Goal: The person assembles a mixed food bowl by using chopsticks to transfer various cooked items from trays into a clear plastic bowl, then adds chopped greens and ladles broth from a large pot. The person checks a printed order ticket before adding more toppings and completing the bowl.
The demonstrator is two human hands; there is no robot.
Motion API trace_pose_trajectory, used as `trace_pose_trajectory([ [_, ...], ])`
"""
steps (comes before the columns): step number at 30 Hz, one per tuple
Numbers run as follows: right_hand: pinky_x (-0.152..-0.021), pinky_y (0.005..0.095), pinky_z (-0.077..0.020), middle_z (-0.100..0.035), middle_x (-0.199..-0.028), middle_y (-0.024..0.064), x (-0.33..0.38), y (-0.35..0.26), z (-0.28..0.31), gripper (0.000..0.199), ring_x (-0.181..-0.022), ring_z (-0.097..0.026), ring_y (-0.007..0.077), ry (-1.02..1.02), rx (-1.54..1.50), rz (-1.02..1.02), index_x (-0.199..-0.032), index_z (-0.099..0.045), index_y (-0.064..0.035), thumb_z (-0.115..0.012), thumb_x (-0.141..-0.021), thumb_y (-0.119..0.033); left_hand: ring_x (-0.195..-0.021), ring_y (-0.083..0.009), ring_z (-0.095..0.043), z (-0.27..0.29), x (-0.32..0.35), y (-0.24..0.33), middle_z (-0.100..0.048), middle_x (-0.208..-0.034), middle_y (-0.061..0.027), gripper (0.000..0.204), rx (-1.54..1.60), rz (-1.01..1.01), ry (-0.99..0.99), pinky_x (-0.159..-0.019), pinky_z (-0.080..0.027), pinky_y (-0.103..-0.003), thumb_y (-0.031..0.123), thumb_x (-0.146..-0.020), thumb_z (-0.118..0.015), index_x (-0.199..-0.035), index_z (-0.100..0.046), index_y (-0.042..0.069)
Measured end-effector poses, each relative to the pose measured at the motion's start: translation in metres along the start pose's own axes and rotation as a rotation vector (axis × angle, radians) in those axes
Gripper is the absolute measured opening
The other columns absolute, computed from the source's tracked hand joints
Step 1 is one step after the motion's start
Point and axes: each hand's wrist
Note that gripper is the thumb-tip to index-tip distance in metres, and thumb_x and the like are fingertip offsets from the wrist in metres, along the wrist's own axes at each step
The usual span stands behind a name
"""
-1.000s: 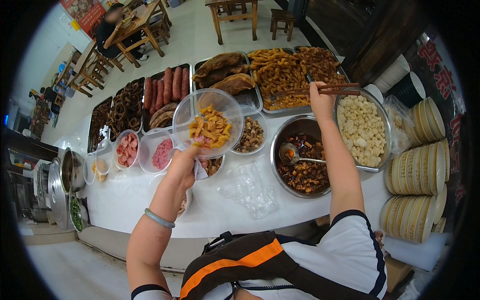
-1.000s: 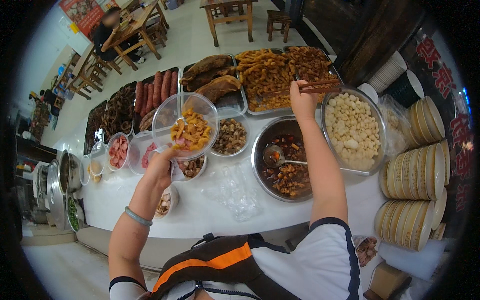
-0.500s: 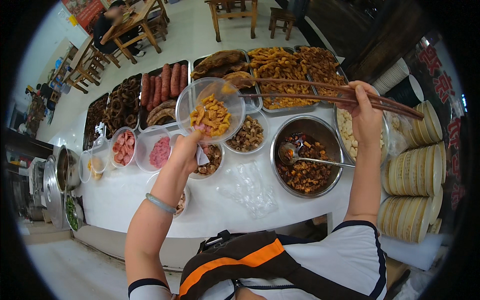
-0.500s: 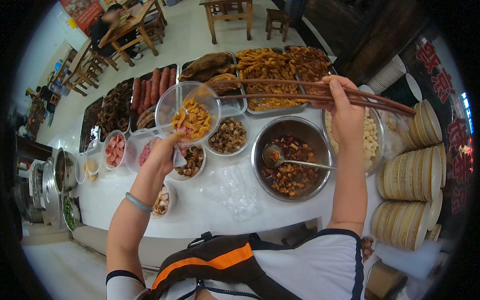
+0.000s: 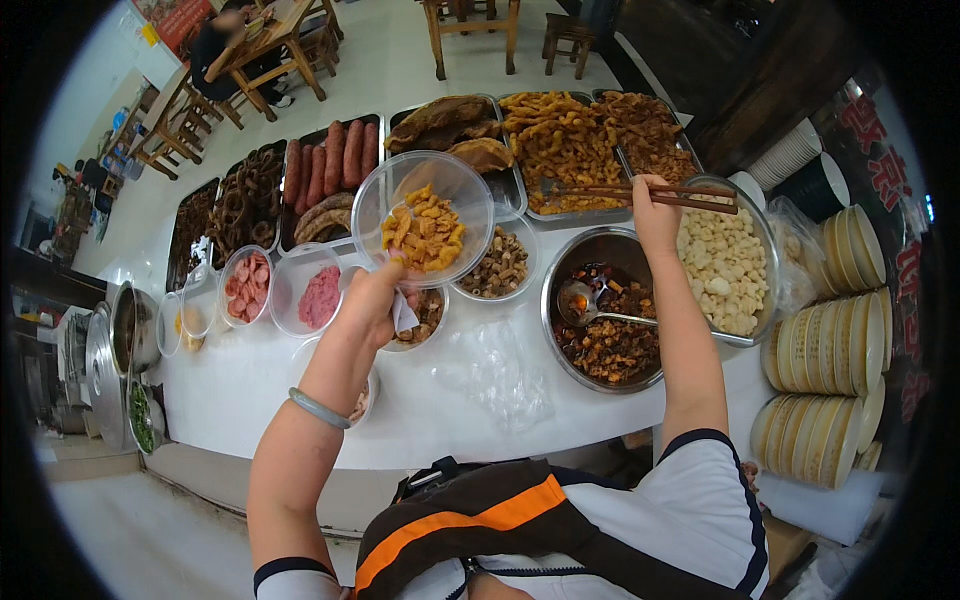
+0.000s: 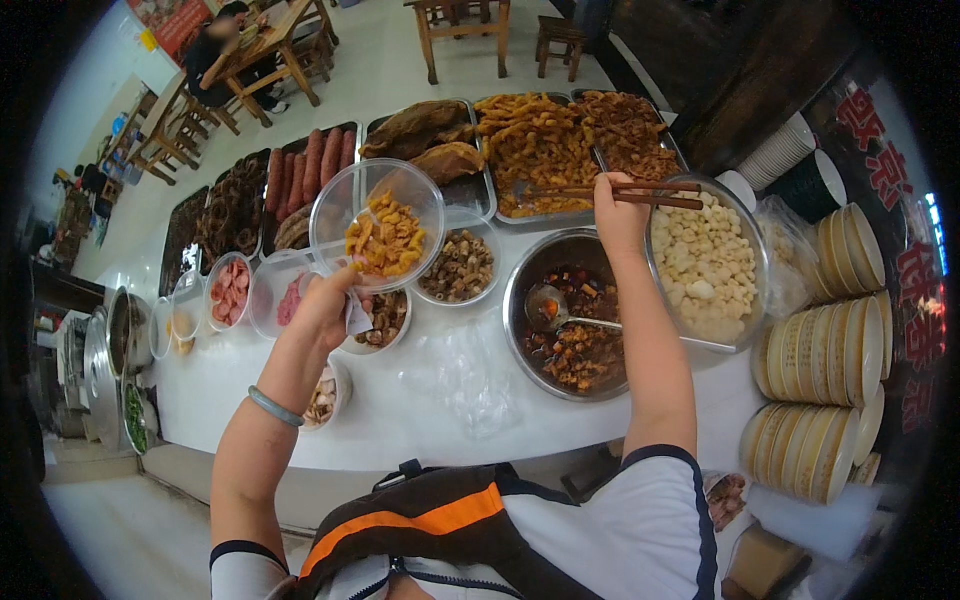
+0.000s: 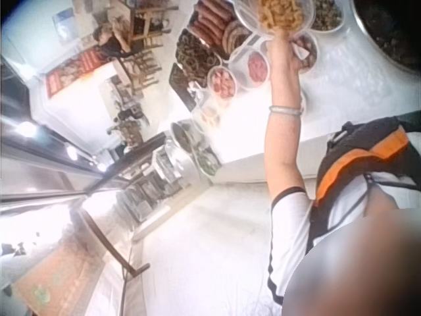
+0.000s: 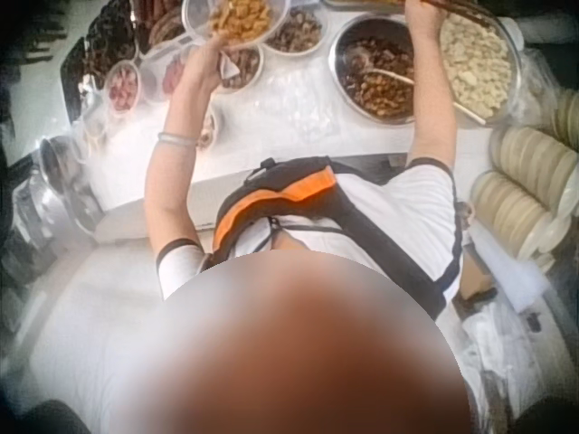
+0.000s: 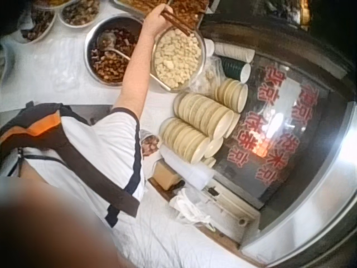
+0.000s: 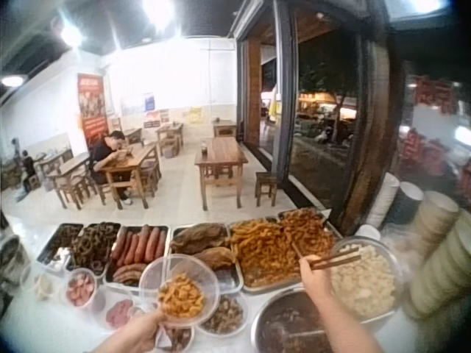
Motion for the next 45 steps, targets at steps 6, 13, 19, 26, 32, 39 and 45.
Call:
trace_pose_trajectory([
  [6,-0.066,0.0332,-0.0466,-0.061,-0.073,0.0061,0.009,-0.019,0.006,0.02,-0.069,-0.058,0.0162,0.04,0.079,0.065,-0.089,-0.062,-0.0019,-0.058,-0.09,-0.022,-0.057,-0.0164,-0.054,0.015,0.006,-0.003,-0.057,-0.079,-0.0095,0.021,0.04,0.03,-0.038,-0.048,-0.048,-0.029,0.005,-0.085,-0.051,-0.105,-0.05,-0.001],
  [13,-0.072,0.0277,-0.0506,-0.063,-0.087,0.0065,0.018,-0.088,0.042,0.017,-0.079,-0.061,0.0137,0.142,-0.454,-0.01,-0.094,-0.061,-0.0016,-0.056,-0.094,-0.018,-0.058,-0.0165,-0.055,0.053,0.031,-0.016,-0.057,-0.077,-0.0087,0.018,0.101,-0.018,0.039,-0.048,-0.047,-0.029,0.004,-0.082,-0.055,-0.099,-0.052,0.0],
  [19,-0.074,0.0332,-0.0544,-0.062,-0.098,0.0152,0.081,-0.174,0.026,0.017,-0.084,-0.063,0.0206,-0.304,-0.866,0.13,-0.098,-0.057,0.001,-0.049,-0.096,-0.013,-0.056,-0.0154,-0.054,0.115,0.074,-0.027,-0.057,-0.077,-0.0087,0.016,0.148,0.047,0.053,-0.049,-0.048,-0.028,0.004,-0.08,-0.056,-0.094,-0.051,0.0],
  [26,-0.076,0.0349,-0.0518,-0.062,-0.093,0.0146,0.179,-0.245,-0.053,0.013,-0.083,-0.061,0.0231,-0.709,-0.917,0.039,-0.097,-0.056,-0.0006,-0.05,-0.094,-0.012,-0.054,-0.0141,-0.052,0.229,0.16,-0.058,-0.057,-0.079,-0.0081,0.05,0.275,-0.027,0.186,-0.049,-0.046,-0.026,0.004,-0.078,-0.055,-0.126,-0.042,0.003],
  [32,-0.067,0.0389,-0.0534,-0.063,-0.087,0.0129,0.303,-0.28,-0.12,0.013,-0.079,-0.064,0.0246,-0.878,-0.873,-0.261,-0.095,-0.055,-0.0038,-0.052,-0.094,-0.016,-0.055,-0.016,-0.054,0.383,0.239,-0.13,-0.058,-0.082,-0.0137,0.06,0.373,0.002,0.301,-0.047,-0.047,-0.028,0.001,-0.078,-0.054,-0.134,-0.032,0.004],
  [39,-0.067,0.0364,-0.055,-0.065,-0.088,0.0138,0.436,-0.331,-0.199,0.015,-0.075,-0.065,0.0236,-1.032,-0.791,-0.404,-0.094,-0.055,-0.0025,-0.055,-0.093,-0.017,-0.057,-0.0169,-0.054,0.508,0.273,-0.197,-0.059,-0.084,-0.015,0.063,0.62,0.084,0.391,-0.047,-0.048,-0.03,-0.003,-0.077,-0.052,-0.135,-0.028,0.003],
  [45,-0.066,0.0355,-0.0548,-0.064,-0.087,0.0131,0.449,-0.375,-0.211,0.013,-0.074,-0.065,0.0234,-0.963,-0.69,-0.383,-0.094,-0.055,-0.0028,-0.055,-0.092,-0.015,-0.056,-0.018,-0.054,0.555,0.261,-0.184,-0.055,-0.079,-0.0098,0.053,0.632,0.03,0.32,-0.048,-0.047,-0.031,-0.003,-0.076,-0.057,-0.124,-0.036,0.005],
])
Point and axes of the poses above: each hand's wrist, its own x-axis away from the middle knuckle, its own z-axis out of the back of the hand, y = z × x
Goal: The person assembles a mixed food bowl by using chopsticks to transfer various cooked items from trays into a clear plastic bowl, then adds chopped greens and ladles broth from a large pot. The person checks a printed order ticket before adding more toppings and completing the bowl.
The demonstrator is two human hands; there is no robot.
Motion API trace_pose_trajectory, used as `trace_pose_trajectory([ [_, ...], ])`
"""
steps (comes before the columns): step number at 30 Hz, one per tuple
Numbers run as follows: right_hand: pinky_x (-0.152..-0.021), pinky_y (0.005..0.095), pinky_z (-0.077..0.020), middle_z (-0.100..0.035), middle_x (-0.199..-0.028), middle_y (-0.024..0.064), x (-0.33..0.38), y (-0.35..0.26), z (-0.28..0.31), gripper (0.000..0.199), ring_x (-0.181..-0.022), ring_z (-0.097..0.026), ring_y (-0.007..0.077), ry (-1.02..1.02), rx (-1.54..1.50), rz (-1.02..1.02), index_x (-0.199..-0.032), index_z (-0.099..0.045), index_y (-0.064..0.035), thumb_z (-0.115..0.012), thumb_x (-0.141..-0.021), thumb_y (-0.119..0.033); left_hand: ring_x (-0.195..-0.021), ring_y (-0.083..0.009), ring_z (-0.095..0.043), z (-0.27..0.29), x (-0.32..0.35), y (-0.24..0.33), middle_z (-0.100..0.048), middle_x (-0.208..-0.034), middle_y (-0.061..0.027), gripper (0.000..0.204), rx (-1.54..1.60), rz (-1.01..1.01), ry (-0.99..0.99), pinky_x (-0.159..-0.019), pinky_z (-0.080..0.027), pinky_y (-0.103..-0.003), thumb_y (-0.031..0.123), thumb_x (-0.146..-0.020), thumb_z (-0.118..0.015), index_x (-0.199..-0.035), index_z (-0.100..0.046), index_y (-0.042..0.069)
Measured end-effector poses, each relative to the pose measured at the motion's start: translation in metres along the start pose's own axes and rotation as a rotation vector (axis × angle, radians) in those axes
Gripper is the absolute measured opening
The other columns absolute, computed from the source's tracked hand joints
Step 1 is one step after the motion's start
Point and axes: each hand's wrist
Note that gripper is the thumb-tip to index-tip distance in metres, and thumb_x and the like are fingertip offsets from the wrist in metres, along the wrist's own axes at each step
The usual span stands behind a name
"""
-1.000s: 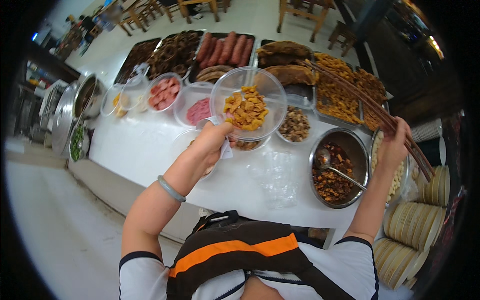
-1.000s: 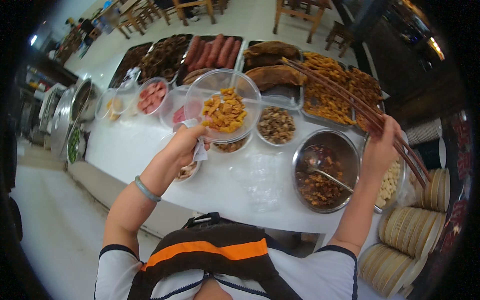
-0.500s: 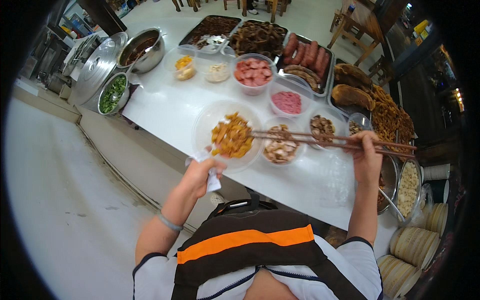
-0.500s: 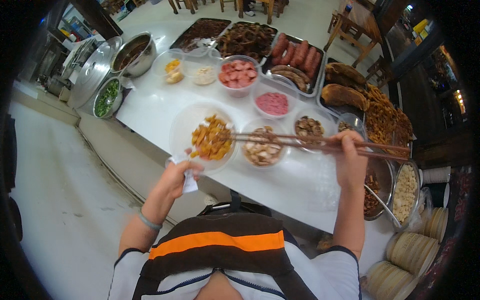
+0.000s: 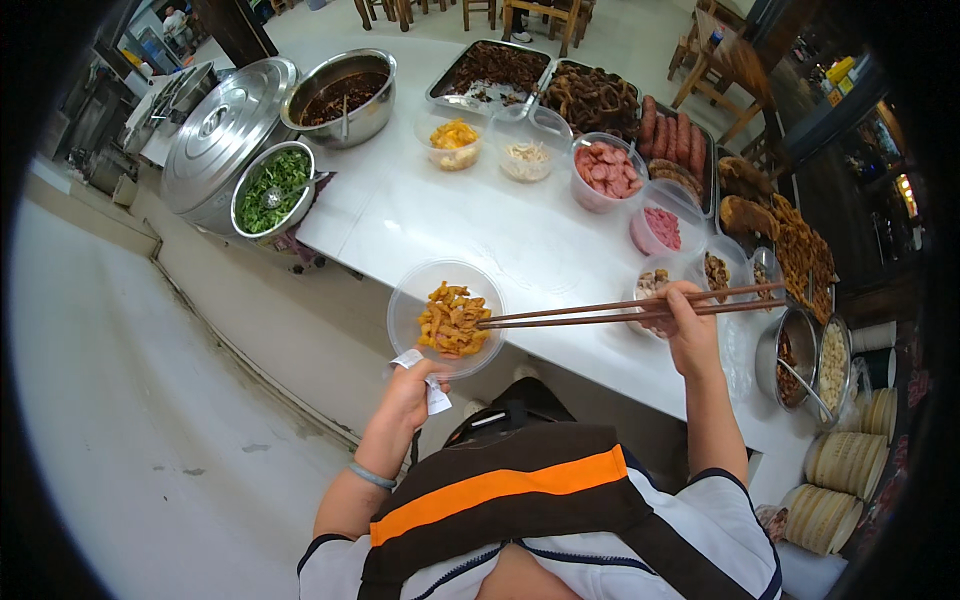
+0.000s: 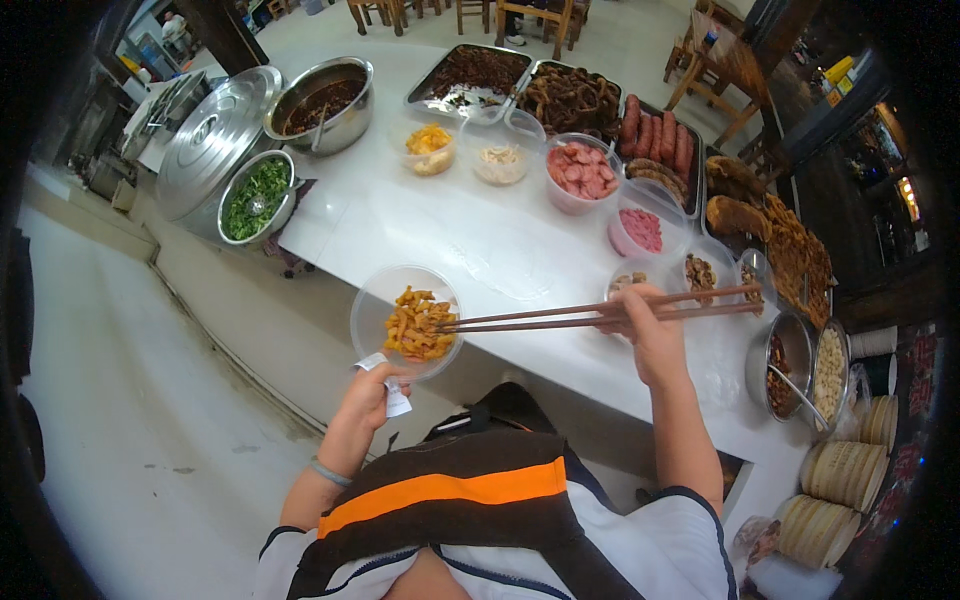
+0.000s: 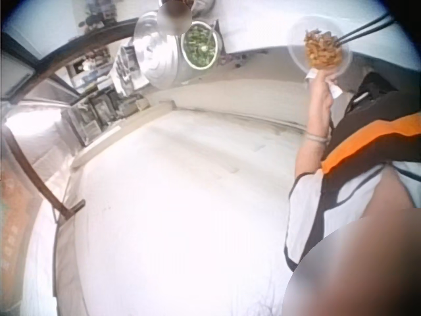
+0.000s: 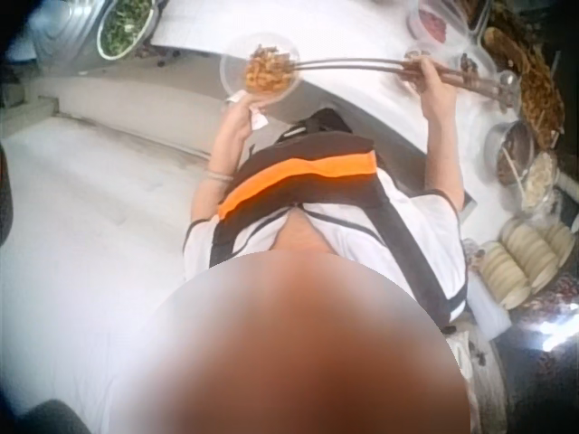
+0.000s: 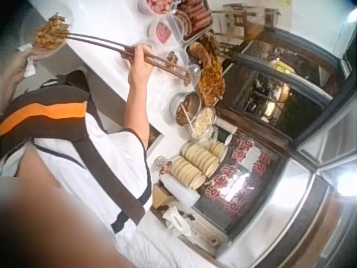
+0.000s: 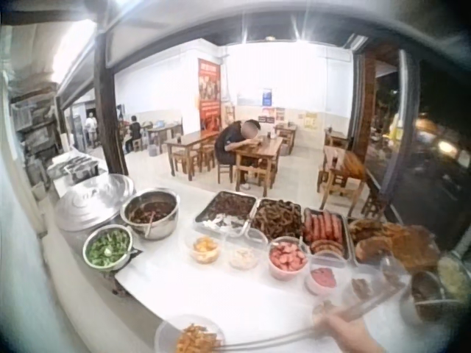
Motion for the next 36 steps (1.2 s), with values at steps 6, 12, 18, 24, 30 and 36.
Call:
trace_pose_trajectory([
  [6,-0.07,0.0356,-0.0548,-0.063,-0.09,0.0098,-0.061,-0.016,0.002,0.015,-0.08,-0.065,0.0209,0.257,-0.114,0.243,-0.101,-0.055,-0.0041,-0.05,-0.096,-0.017,-0.059,-0.0172,-0.056,-0.003,-0.042,0.037,-0.056,-0.085,-0.011,0.063,-0.041,-0.014,-0.022,-0.049,-0.048,-0.031,-0.001,-0.074,-0.058,-0.132,-0.034,0.004],
  [12,-0.07,0.0238,-0.0471,-0.062,-0.082,0.0038,-0.125,-0.05,0.016,0.015,-0.076,-0.057,0.0091,0.424,0.543,0.657,-0.095,-0.061,0.0001,-0.054,-0.095,-0.013,-0.058,-0.0159,-0.055,-0.018,-0.068,0.071,-0.057,-0.083,-0.0114,0.078,-0.16,-0.036,0.028,-0.049,-0.047,-0.028,-0.001,-0.075,-0.056,-0.144,-0.02,0.0],
  [18,-0.064,0.0199,-0.042,-0.059,-0.08,0.0001,-0.136,-0.046,-0.009,0.012,-0.071,-0.051,0.0054,0.431,0.534,0.578,-0.094,-0.062,0.0,-0.059,-0.092,-0.011,-0.06,-0.0161,-0.054,-0.037,-0.095,0.095,-0.057,-0.084,-0.0126,0.077,-0.221,0.052,-0.008,-0.051,-0.047,-0.029,0.0,-0.076,-0.054,-0.144,-0.018,0.0],
  [24,-0.063,0.0206,-0.0436,-0.06,-0.077,0.0008,-0.143,-0.032,-0.031,0.012,-0.069,-0.053,0.0062,0.592,0.591,0.528,-0.092,-0.062,0.0003,-0.059,-0.09,-0.011,-0.061,-0.0149,-0.052,-0.04,-0.124,0.133,-0.052,-0.083,-0.0091,0.091,-0.289,0.156,-0.176,-0.051,-0.045,-0.027,-0.005,-0.072,-0.06,-0.147,-0.008,0.0],
  [30,-0.063,0.0232,-0.0486,-0.062,-0.08,0.0038,-0.132,-0.026,-0.039,0.014,-0.07,-0.059,0.0098,0.74,0.483,0.498,-0.093,-0.062,0.0007,-0.058,-0.091,-0.013,-0.067,-0.0142,-0.052,-0.027,-0.143,0.163,-0.052,-0.092,-0.0092,0.076,-0.427,0.206,-0.299,-0.053,-0.045,-0.028,-0.003,-0.073,-0.06,-0.14,-0.025,0.002],
  [36,-0.061,0.0258,-0.0532,-0.064,-0.082,0.0077,-0.143,-0.015,-0.042,0.019,-0.068,-0.065,0.0148,0.747,0.491,0.513,-0.095,-0.061,0.0016,-0.056,-0.093,-0.017,-0.061,-0.0143,-0.051,-0.022,-0.157,0.173,-0.052,-0.083,-0.0086,0.089,-0.464,0.265,-0.355,-0.051,-0.044,-0.026,-0.003,-0.071,-0.061,-0.146,-0.015,0.003],
])
Point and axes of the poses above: each hand's wrist, its own x-axis away from the middle knuckle, its own z-axis out of the back of the hand, y = z × x
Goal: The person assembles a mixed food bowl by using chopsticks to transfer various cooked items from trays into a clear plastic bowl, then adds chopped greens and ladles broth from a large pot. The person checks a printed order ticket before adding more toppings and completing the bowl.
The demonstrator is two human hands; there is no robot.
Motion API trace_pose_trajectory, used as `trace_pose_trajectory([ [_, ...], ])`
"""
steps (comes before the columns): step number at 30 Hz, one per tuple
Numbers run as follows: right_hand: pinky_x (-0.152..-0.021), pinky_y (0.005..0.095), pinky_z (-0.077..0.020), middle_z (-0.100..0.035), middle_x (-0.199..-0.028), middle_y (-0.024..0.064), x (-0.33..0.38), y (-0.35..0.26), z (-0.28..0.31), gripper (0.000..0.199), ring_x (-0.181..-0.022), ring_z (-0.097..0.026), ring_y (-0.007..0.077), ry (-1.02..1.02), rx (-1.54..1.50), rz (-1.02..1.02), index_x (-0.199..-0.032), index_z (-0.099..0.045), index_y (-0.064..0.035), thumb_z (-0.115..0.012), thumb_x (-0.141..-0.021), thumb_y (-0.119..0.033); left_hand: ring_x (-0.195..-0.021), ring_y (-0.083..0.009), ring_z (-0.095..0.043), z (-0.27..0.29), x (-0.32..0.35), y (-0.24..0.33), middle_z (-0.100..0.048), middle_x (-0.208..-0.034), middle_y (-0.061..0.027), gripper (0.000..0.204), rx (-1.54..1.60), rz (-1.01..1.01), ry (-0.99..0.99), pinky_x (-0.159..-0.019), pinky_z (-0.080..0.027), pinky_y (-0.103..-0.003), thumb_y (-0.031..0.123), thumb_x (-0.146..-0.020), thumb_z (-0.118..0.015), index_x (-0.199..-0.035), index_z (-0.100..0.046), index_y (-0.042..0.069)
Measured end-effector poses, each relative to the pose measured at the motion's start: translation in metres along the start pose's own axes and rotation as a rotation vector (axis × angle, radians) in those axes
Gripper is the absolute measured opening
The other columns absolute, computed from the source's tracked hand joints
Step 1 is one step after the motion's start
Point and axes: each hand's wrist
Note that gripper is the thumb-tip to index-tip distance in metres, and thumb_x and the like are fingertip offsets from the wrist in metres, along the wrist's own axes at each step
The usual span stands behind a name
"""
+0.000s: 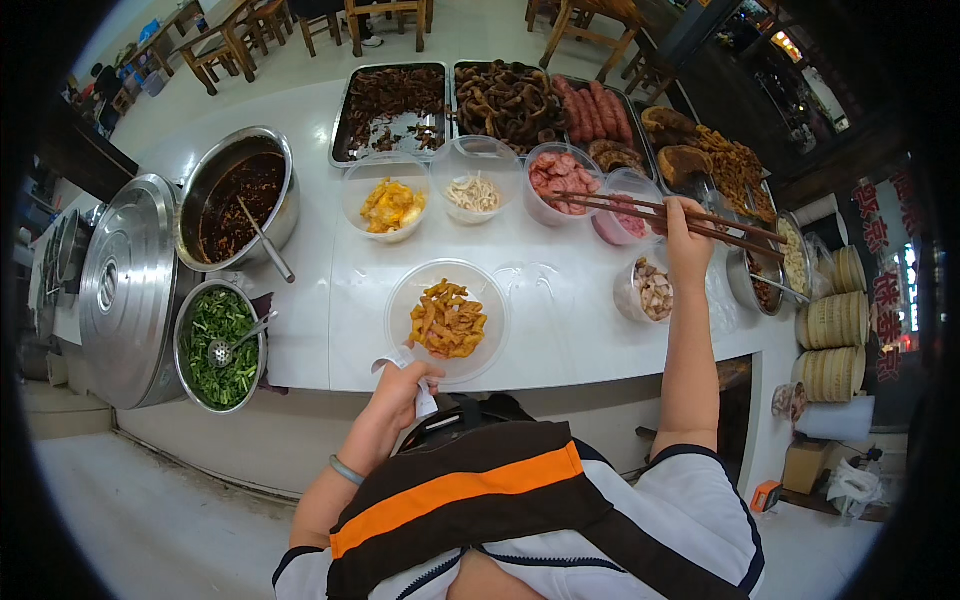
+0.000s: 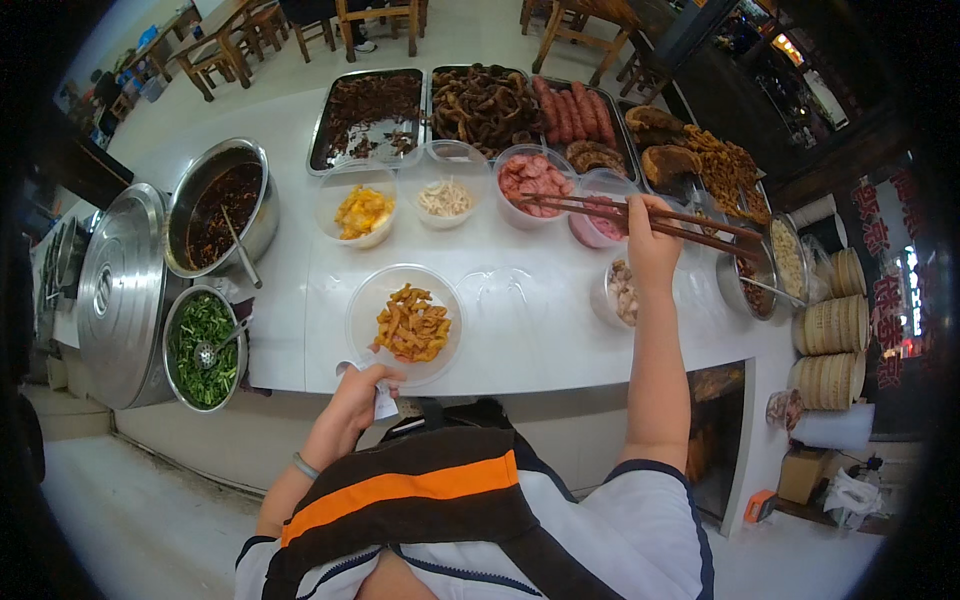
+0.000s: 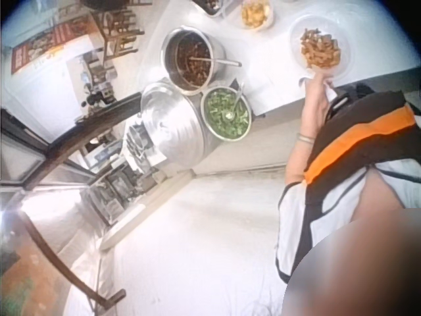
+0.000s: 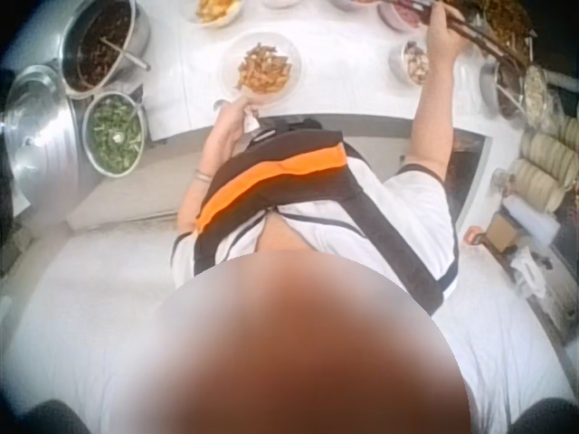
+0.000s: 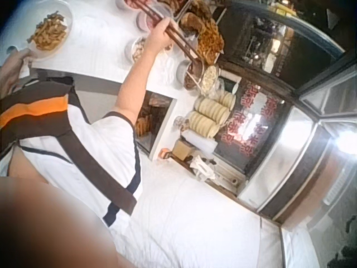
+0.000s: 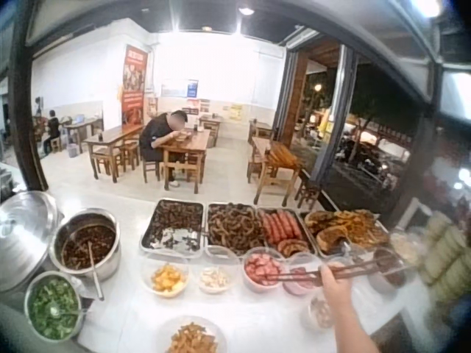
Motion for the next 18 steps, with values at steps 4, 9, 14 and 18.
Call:
trace_pose_trajectory([
  [4,-0.061,0.0262,-0.0537,-0.065,-0.084,0.009,-0.007,0.003,0.013,0.019,-0.069,-0.065,0.0155,0.013,0.035,-0.044,-0.096,-0.061,0.0013,-0.056,-0.093,-0.017,-0.064,-0.0148,-0.052,-0.009,-0.002,-0.003,-0.052,-0.088,-0.0095,0.066,0.014,-0.028,0.011,-0.052,-0.045,-0.027,-0.004,-0.072,-0.061,-0.13,-0.032,0.002],
  [9,-0.062,0.028,-0.0543,-0.064,-0.086,0.0101,-0.019,0.016,0.037,0.019,-0.071,-0.066,0.0174,0.055,-0.123,-0.232,-0.098,-0.059,0.0008,-0.056,-0.093,-0.017,-0.064,-0.0147,-0.051,-0.038,-0.004,-0.006,-0.052,-0.088,-0.0089,0.054,0.065,-0.056,0.067,-0.052,-0.045,-0.028,-0.004,-0.072,-0.061,-0.122,-0.041,0.002],
  [14,-0.063,0.0292,-0.0544,-0.064,-0.088,0.0111,-0.029,0.033,0.058,0.019,-0.073,-0.066,0.0186,0.01,-0.187,-0.298,-0.098,-0.058,0.0006,-0.056,-0.093,-0.017,-0.063,-0.0147,-0.051,-0.067,-0.011,-0.01,-0.053,-0.086,-0.0086,0.053,0.058,-0.037,0.053,-0.052,-0.045,-0.028,-0.004,-0.072,-0.061,-0.121,-0.041,0.001],
  [18,-0.062,0.0292,-0.0543,-0.064,-0.088,0.0113,-0.036,0.042,0.065,0.02,-0.073,-0.066,0.0191,0.003,-0.221,-0.282,-0.099,-0.058,0.0006,-0.056,-0.093,-0.018,-0.062,-0.0146,-0.051,-0.084,-0.015,-0.015,-0.053,-0.085,-0.0092,0.064,0.063,-0.054,0.054,-0.052,-0.045,-0.027,-0.004,-0.072,-0.06,-0.13,-0.031,0.0],
])
Point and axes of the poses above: each hand's wrist, its own x-axis away from the middle knuckle, its own z-axis out of the back of the hand, y = z × x
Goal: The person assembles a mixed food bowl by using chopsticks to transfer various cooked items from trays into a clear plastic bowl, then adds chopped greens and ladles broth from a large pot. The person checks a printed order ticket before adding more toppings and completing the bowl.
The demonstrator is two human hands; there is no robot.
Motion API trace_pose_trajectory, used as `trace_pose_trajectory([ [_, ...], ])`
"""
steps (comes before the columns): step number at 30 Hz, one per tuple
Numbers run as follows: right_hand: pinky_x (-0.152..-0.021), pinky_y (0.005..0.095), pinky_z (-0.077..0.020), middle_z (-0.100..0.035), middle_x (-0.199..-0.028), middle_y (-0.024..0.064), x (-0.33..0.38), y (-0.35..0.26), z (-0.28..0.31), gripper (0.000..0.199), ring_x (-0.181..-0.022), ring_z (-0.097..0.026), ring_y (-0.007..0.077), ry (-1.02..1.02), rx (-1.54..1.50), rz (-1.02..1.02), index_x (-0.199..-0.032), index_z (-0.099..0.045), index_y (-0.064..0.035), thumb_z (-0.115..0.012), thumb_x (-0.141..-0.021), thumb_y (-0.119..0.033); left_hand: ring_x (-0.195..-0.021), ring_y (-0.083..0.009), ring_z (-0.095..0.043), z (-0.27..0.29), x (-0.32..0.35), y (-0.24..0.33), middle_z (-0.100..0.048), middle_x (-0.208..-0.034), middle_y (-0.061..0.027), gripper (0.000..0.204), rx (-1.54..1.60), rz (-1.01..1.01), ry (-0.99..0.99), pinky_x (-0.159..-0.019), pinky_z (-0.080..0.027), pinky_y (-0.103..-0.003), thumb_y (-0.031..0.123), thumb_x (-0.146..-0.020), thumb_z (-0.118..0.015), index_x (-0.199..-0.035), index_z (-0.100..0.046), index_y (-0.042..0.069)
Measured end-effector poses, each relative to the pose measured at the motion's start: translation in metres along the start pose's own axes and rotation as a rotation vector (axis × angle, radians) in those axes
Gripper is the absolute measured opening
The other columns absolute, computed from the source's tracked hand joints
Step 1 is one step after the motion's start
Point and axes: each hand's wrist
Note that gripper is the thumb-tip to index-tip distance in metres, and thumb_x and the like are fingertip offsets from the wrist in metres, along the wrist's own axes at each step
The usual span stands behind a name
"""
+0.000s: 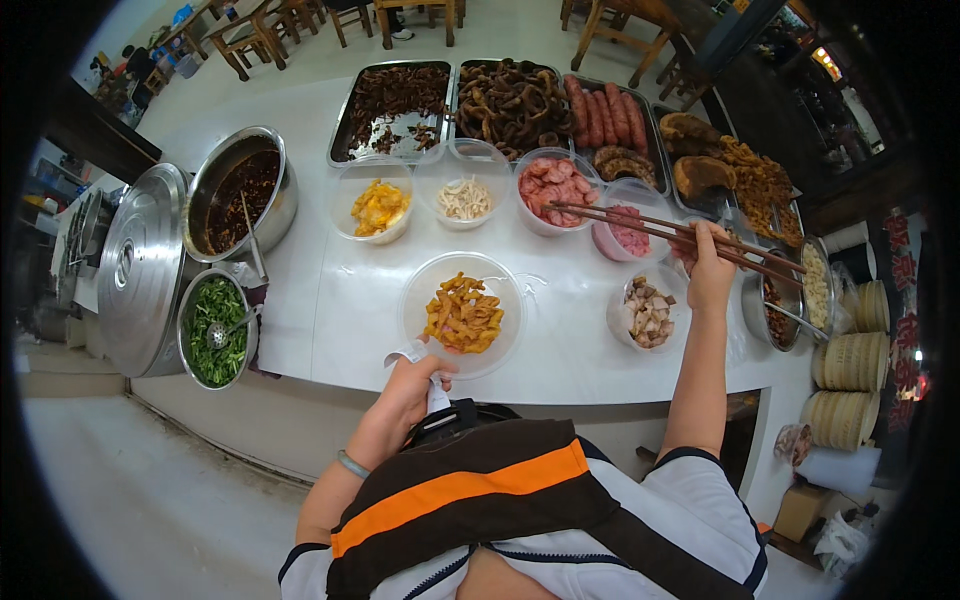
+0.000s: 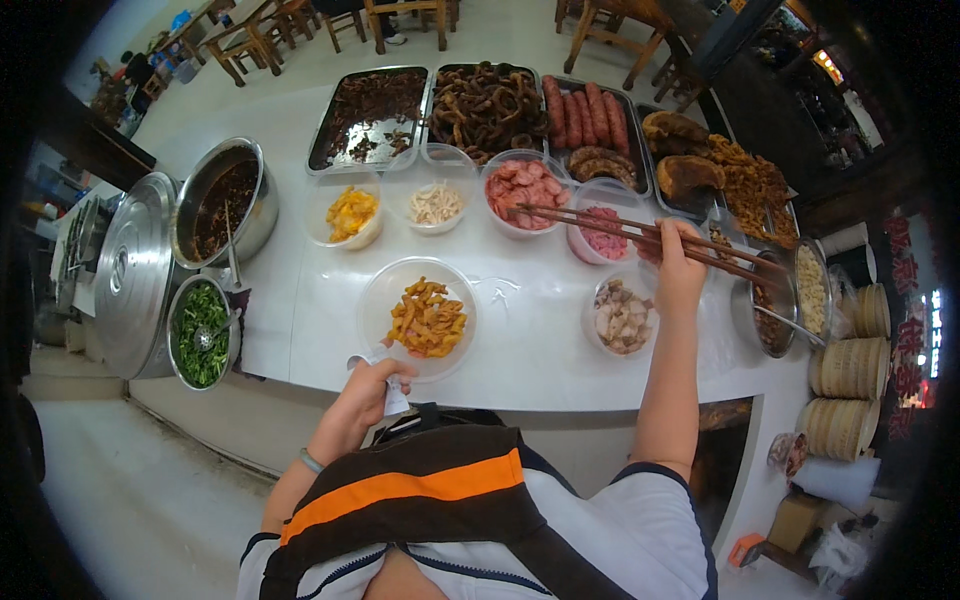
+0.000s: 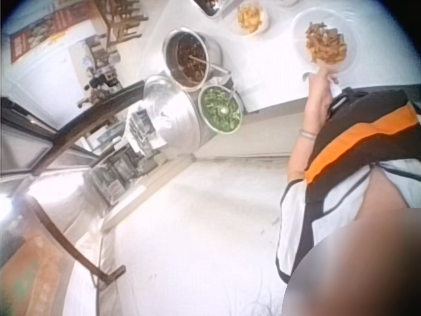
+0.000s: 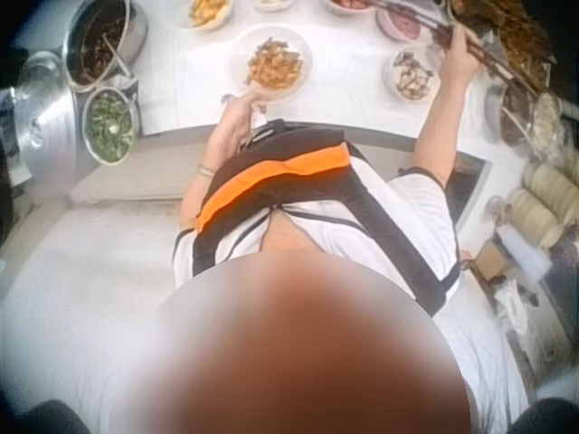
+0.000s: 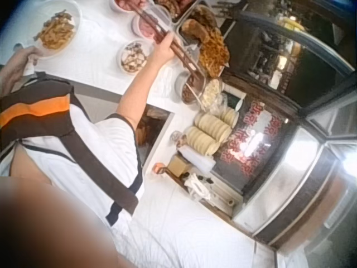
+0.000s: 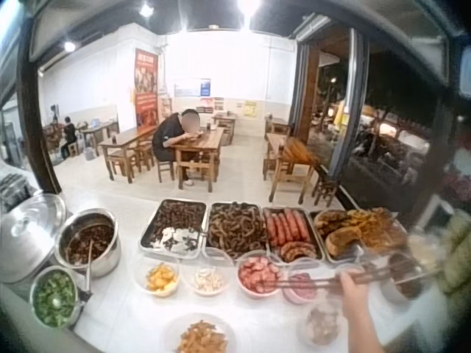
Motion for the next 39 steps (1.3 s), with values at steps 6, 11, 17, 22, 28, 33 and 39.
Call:
trace_pose_trajectory([
  [6,-0.058,0.026,-0.0528,-0.067,-0.086,0.0108,-0.01,0.006,0.004,0.019,-0.07,-0.066,0.0169,-0.013,-0.016,0.022,-0.099,-0.059,-0.0015,-0.055,-0.094,-0.019,-0.062,-0.0148,-0.051,-0.014,0.004,-0.003,-0.054,-0.087,-0.0103,0.067,-0.031,-0.025,0.014,-0.053,-0.046,-0.028,-0.004,-0.074,-0.058,-0.135,-0.031,-0.001],
  [11,-0.064,0.028,-0.054,-0.065,-0.089,0.0107,-0.014,0.01,0.006,0.022,-0.075,-0.066,0.0181,-0.023,-0.035,0.0,-0.101,-0.058,0.0009,-0.058,-0.093,-0.019,-0.062,-0.0148,-0.052,-0.019,0.01,-0.004,-0.056,-0.085,-0.0117,0.073,-0.054,-0.036,0.035,-0.053,-0.046,-0.028,-0.003,-0.077,-0.055,-0.141,-0.022,-0.001],
  [17,-0.063,0.0267,-0.0533,-0.065,-0.085,0.0085,-0.009,0.011,-0.002,0.018,-0.072,-0.066,0.0168,-0.058,0.024,0.116,-0.098,-0.06,-0.0006,-0.057,-0.093,-0.018,-0.062,-0.0146,-0.052,-0.019,0.011,-0.009,-0.056,-0.084,-0.0114,0.081,-0.051,-0.02,0.049,-0.054,-0.046,-0.028,-0.003,-0.077,-0.054,-0.145,-0.012,-0.002],
  [22,-0.064,0.0259,-0.0531,-0.064,-0.085,0.0069,-0.003,0.013,-0.012,0.017,-0.072,-0.065,0.014,-0.078,0.178,0.271,-0.096,-0.061,-0.0002,-0.058,-0.093,-0.016,-0.062,-0.0147,-0.052,-0.019,0.005,-0.013,-0.054,-0.082,-0.0094,0.08,-0.034,-0.043,0.036,-0.053,-0.046,-0.028,-0.003,-0.074,-0.057,-0.143,-0.018,-0.003],
  [28,-0.063,0.025,-0.0531,-0.064,-0.087,0.0069,0.001,0.015,-0.011,0.017,-0.071,-0.064,0.0133,-0.055,0.097,0.247,-0.097,-0.061,-0.0001,-0.057,-0.093,-0.016,-0.059,-0.0148,-0.05,-0.023,0.002,-0.015,-0.053,-0.078,-0.0098,0.079,0.004,-0.027,0.037,-0.051,-0.044,-0.027,-0.005,-0.073,-0.057,-0.142,-0.02,-0.001],
  [33,-0.071,0.0234,-0.0487,-0.063,-0.085,0.0047,0.005,0.023,-0.009,0.015,-0.077,-0.059,0.0087,-0.027,0.101,0.206,-0.096,-0.061,0.0017,-0.06,-0.091,-0.012,-0.059,-0.0146,-0.05,-0.027,0.003,-0.015,-0.052,-0.079,-0.0089,0.073,0.007,-0.017,0.033,-0.051,-0.044,-0.027,-0.005,-0.072,-0.057,-0.138,-0.026,-0.001],
  [39,-0.064,0.0263,-0.0536,-0.064,-0.088,0.0084,0.004,0.028,-0.005,0.017,-0.073,-0.064,0.0135,0.0,0.09,0.249,-0.097,-0.06,0.0009,-0.056,-0.094,-0.016,-0.057,-0.0145,-0.049,-0.031,0.0,-0.016,-0.051,-0.078,-0.008,0.059,-0.01,-0.021,0.062,-0.049,-0.044,-0.027,-0.004,-0.072,-0.058,-0.127,-0.036,0.001],
])
Point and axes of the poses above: each hand's wrist, its own x-axis away from the middle knuckle, its own z-axis out of the back of the hand, y = z × x
